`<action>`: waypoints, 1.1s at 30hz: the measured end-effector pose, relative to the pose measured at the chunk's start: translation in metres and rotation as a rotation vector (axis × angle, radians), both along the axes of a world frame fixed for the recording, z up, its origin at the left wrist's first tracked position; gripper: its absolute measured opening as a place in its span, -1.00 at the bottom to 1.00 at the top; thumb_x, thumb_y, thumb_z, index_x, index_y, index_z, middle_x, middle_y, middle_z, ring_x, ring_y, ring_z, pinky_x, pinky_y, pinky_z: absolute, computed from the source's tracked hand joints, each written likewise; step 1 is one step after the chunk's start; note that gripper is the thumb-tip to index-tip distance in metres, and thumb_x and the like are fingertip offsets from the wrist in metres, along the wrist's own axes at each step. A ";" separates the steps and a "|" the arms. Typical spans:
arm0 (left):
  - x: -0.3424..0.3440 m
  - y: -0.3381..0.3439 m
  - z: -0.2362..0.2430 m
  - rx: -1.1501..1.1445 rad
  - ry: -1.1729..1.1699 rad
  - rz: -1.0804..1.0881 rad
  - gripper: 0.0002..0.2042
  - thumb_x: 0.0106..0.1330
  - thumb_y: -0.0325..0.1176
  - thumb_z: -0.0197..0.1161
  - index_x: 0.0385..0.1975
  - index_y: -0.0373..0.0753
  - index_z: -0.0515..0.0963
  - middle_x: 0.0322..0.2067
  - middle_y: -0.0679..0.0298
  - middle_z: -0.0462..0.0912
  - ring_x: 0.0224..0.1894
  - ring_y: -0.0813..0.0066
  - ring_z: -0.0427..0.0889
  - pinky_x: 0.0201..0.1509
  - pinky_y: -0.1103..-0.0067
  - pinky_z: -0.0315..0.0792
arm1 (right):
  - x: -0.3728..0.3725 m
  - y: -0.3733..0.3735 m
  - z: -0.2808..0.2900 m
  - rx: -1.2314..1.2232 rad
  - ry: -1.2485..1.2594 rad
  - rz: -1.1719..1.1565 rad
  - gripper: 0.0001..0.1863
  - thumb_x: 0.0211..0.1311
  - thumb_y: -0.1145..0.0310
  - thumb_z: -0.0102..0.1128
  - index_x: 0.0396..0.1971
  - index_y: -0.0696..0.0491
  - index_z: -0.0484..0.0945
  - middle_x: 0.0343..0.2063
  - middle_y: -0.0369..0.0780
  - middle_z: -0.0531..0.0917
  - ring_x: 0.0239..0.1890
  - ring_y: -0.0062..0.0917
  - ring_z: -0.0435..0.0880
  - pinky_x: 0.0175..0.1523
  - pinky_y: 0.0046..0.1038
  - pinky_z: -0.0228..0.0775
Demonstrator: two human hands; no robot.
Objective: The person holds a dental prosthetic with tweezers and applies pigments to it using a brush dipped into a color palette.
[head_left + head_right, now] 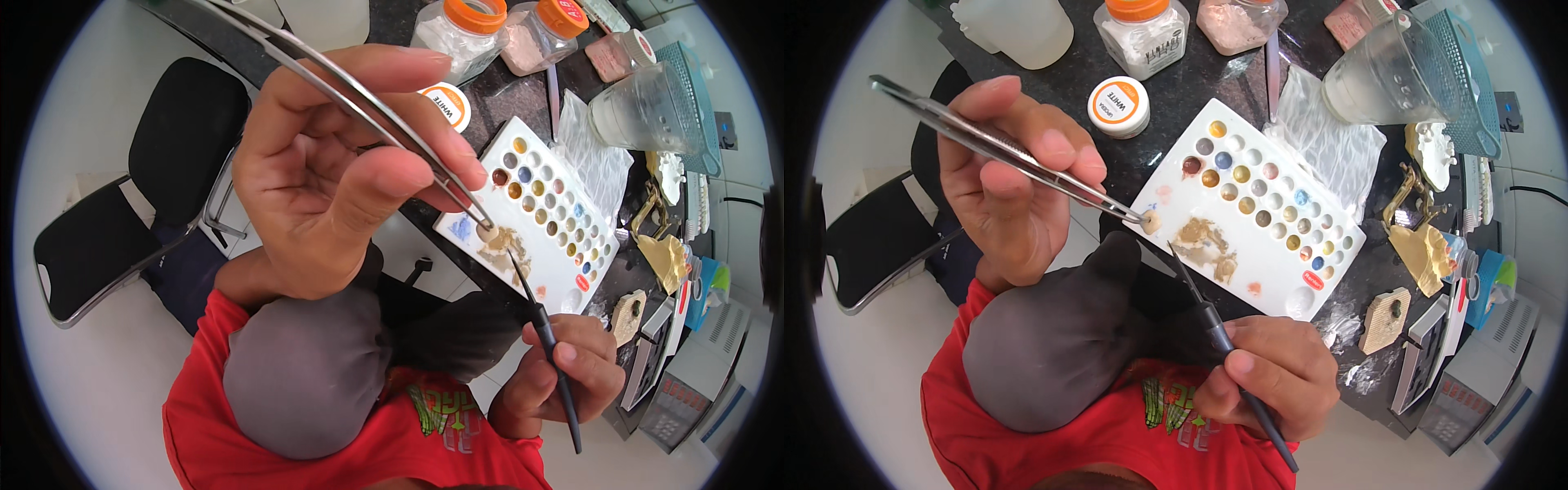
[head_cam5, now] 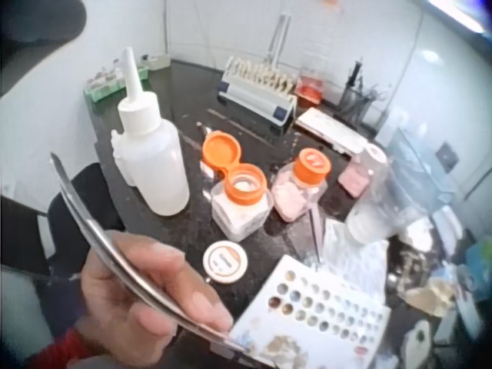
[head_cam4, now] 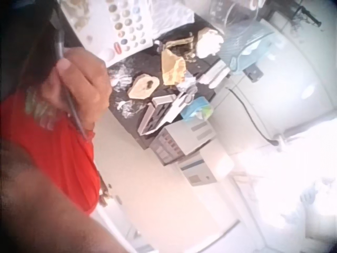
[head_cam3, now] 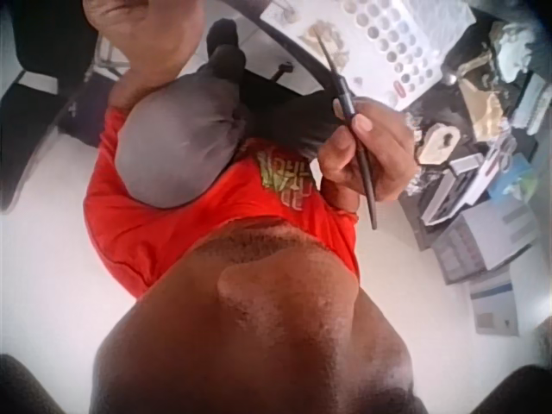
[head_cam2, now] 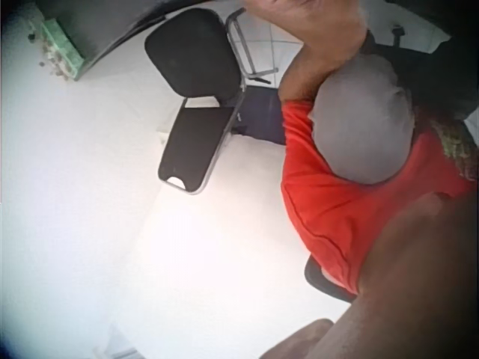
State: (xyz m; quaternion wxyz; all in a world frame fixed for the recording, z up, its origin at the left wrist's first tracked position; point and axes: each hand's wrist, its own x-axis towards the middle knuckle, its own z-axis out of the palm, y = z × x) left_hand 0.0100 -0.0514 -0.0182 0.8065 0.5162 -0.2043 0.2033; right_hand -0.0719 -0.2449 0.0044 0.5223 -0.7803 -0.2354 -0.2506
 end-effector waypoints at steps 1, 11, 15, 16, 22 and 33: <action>0.002 -0.001 -0.001 0.000 -0.024 0.010 -0.48 0.26 -0.19 0.13 0.07 -0.43 0.20 -0.39 0.19 0.51 -0.49 0.45 0.54 -0.52 0.65 0.50 | 0.000 0.000 0.000 -0.015 -0.003 -0.004 -0.75 -0.06 0.49 0.25 -0.32 0.16 0.48 -0.55 -0.17 0.55 -0.57 -0.47 0.58 -0.47 -0.58 0.48; 0.005 0.000 -0.009 0.031 -0.067 0.045 -0.49 0.27 -0.19 0.11 0.08 -0.40 0.19 -0.40 0.19 0.51 -0.49 0.45 0.55 -0.52 0.66 0.51 | 0.001 0.002 0.000 -0.068 -0.001 -0.020 -0.74 -0.03 0.48 0.28 -0.31 0.17 0.47 -0.55 -0.14 0.56 -0.58 -0.47 0.59 -0.50 -0.58 0.48; 0.006 -0.001 -0.008 0.024 -0.068 0.028 -0.50 0.29 -0.19 0.09 0.08 -0.41 0.19 -0.40 0.19 0.50 -0.50 0.46 0.54 -0.52 0.67 0.50 | 0.002 0.002 0.000 -0.071 0.004 -0.023 -0.75 -0.02 0.46 0.29 -0.32 0.17 0.46 -0.56 -0.15 0.57 -0.59 -0.47 0.60 -0.50 -0.58 0.49; 0.006 -0.001 -0.007 0.025 -0.070 0.024 -0.51 0.29 -0.19 0.09 0.08 -0.41 0.18 -0.40 0.20 0.50 -0.50 0.47 0.53 -0.52 0.67 0.50 | 0.002 0.003 0.000 -0.069 0.002 -0.022 -0.75 -0.02 0.46 0.29 -0.33 0.17 0.46 -0.56 -0.15 0.57 -0.59 -0.47 0.60 -0.50 -0.58 0.49; 0.006 -0.001 -0.006 0.031 -0.078 0.004 -0.51 0.30 -0.20 0.08 0.08 -0.41 0.18 -0.40 0.20 0.49 -0.50 0.48 0.53 -0.51 0.67 0.49 | 0.003 0.003 0.000 -0.064 -0.004 -0.012 -0.75 -0.03 0.46 0.30 -0.34 0.18 0.46 -0.58 -0.14 0.57 -0.60 -0.47 0.61 -0.52 -0.58 0.48; 0.005 0.000 -0.006 0.022 -0.075 0.034 -0.50 0.28 -0.20 0.11 0.07 -0.41 0.19 -0.40 0.18 0.50 -0.48 0.45 0.54 -0.50 0.64 0.51 | 0.002 -0.001 -0.002 0.059 -0.014 0.016 -0.77 0.00 0.49 0.20 -0.29 0.14 0.45 -0.54 -0.14 0.54 -0.58 -0.50 0.57 -0.56 -0.64 0.37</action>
